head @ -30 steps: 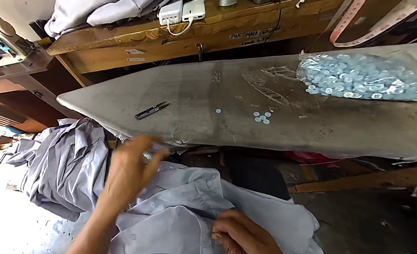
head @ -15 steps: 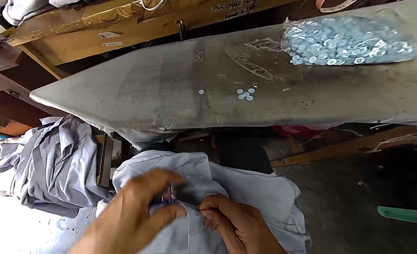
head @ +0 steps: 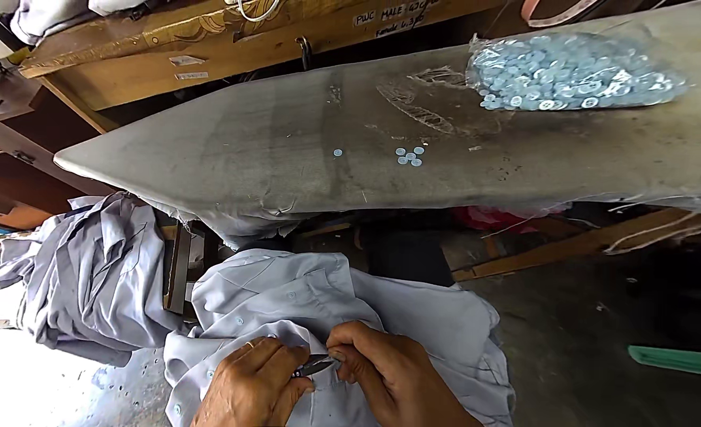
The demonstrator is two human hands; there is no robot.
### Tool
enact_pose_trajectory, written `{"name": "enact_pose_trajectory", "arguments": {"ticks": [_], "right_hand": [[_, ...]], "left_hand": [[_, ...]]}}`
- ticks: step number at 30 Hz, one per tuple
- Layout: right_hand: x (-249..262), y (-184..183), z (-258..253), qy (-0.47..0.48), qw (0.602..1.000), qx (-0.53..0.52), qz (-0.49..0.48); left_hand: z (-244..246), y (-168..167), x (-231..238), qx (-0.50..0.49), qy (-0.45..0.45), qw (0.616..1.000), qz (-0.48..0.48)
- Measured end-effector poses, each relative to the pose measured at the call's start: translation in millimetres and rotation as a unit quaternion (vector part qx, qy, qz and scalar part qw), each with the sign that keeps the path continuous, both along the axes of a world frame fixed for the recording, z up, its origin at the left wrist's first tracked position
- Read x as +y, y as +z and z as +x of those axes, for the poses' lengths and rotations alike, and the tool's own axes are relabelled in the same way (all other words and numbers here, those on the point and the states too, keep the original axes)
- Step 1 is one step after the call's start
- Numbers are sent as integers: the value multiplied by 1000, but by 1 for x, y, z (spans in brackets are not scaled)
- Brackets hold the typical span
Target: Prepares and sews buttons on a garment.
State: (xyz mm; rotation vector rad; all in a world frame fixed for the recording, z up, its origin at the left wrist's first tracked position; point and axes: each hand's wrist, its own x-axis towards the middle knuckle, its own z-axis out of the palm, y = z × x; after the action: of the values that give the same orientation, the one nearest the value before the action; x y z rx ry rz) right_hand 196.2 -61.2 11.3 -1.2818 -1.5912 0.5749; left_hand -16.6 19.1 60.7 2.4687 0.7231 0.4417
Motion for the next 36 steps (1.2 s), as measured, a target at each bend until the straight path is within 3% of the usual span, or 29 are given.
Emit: {"name": "enact_pose_trajectory", "arguments": {"ticks": [11,16,18,22,25,27,30,33,36], "right_hand": [[6,-1,2,10,1000,5,-6],[10,-7,9,11,997,63,-29],[14,-12,19,-15,997,67,-21],[24,-8,38,-45,995,93,-4],[30,-1,47,-23,981,191,-5],[31,2,48,3,958,286,-31],[29,4,49,49,889,447,-88],[27,4,46,101,825,542,-119],[21,6,36,151,819,542,-117]], "left_hand": [[0,-8,8,-47,-21,998,-46],[6,-8,19,-88,-25,992,-86],[12,-1,45,-117,-6,992,-47],[46,21,142,-123,83,980,130],[73,27,209,-84,109,972,192],[80,26,227,-45,105,970,215],[78,24,194,-79,72,972,209],[75,17,119,-211,-38,977,18],[74,4,60,-246,-99,960,-86]]}}
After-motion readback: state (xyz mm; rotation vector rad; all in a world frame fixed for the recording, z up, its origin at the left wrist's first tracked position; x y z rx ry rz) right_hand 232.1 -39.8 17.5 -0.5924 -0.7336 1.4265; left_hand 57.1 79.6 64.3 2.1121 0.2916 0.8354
